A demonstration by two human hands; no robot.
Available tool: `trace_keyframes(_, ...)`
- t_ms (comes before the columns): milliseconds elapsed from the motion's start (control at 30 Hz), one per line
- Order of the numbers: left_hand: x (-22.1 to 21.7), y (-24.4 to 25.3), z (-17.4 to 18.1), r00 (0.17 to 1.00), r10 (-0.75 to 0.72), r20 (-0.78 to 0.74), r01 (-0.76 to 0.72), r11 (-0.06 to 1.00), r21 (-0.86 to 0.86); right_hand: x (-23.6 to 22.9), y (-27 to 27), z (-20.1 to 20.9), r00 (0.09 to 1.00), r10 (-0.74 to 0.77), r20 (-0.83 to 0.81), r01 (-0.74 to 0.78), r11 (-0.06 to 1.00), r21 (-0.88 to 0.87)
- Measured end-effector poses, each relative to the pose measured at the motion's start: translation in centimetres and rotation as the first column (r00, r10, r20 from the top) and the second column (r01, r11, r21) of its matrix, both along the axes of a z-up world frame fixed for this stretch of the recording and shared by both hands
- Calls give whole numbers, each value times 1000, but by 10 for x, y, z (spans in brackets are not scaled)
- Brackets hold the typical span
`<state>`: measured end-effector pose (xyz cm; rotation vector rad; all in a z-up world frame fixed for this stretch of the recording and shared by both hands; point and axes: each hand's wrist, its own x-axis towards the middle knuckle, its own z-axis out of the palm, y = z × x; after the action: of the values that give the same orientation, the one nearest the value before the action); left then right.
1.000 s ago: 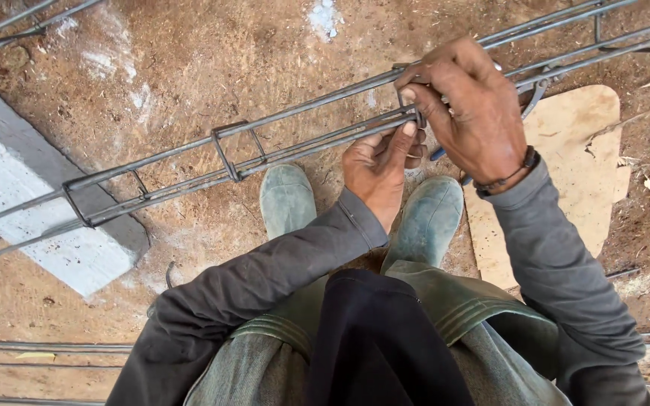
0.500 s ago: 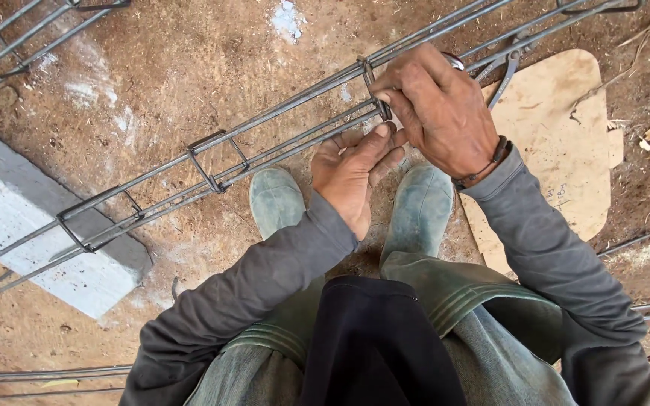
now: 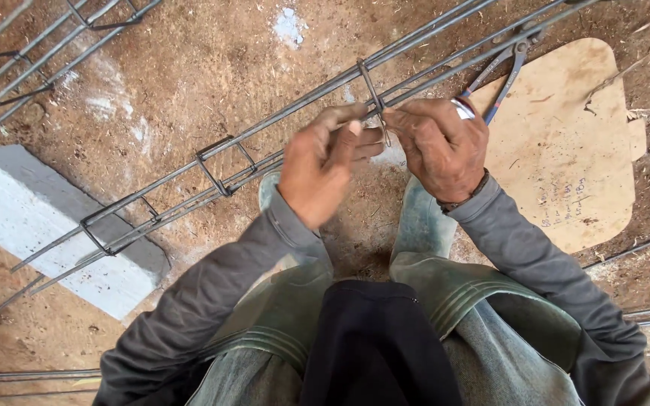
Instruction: The person constructs a rebar frame by wrapping binding wire around the intersecting steel bars by hand and twisting and tightening the wire ties using pliers.
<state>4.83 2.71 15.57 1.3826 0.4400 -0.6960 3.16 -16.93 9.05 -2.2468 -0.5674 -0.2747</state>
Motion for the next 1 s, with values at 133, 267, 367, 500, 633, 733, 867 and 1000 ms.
trace_keyframes(133, 18, 13, 12, 824, -501, 263, 171, 664, 728, -2, 2, 3, 1000, 2, 8, -2, 999, -43)
trace_keyframes(267, 28, 7, 5, 756, -571, 320, 170, 644, 746, 0, -2, 14, 997, 14, 79, -1, 987, -162)
trace_keyframes(367, 30, 0, -12, 827, -529, 192, 289, 692, 662, -2, -3, 15, 995, 29, 96, -10, 981, -196)
trace_keyframes(500, 29, 1, -45, 929, -321, 186, 232, 893, 385, -9, -7, 13, 991, 48, 123, -23, 981, -193)
trace_keyframes(633, 20, 5, -68, 957, -217, 192, 163, 952, 260, -18, -1, 9, 994, 34, 105, -24, 995, -100)
trace_keyframes(733, 15, -1, -75, 974, -125, 187, 85, 974, 208, -23, 2, 0, 999, 23, 33, -22, 1000, -17)
trace_keyframes(867, 12, -4, -66, 977, -98, 188, 58, 977, 207, -30, 6, -14, 951, -13, -309, 140, 909, 393)
trace_keyframes(1000, 14, -7, -54, 975, -124, 182, 66, 953, 294, -38, 24, -23, 540, 239, -807, 728, 348, 590)
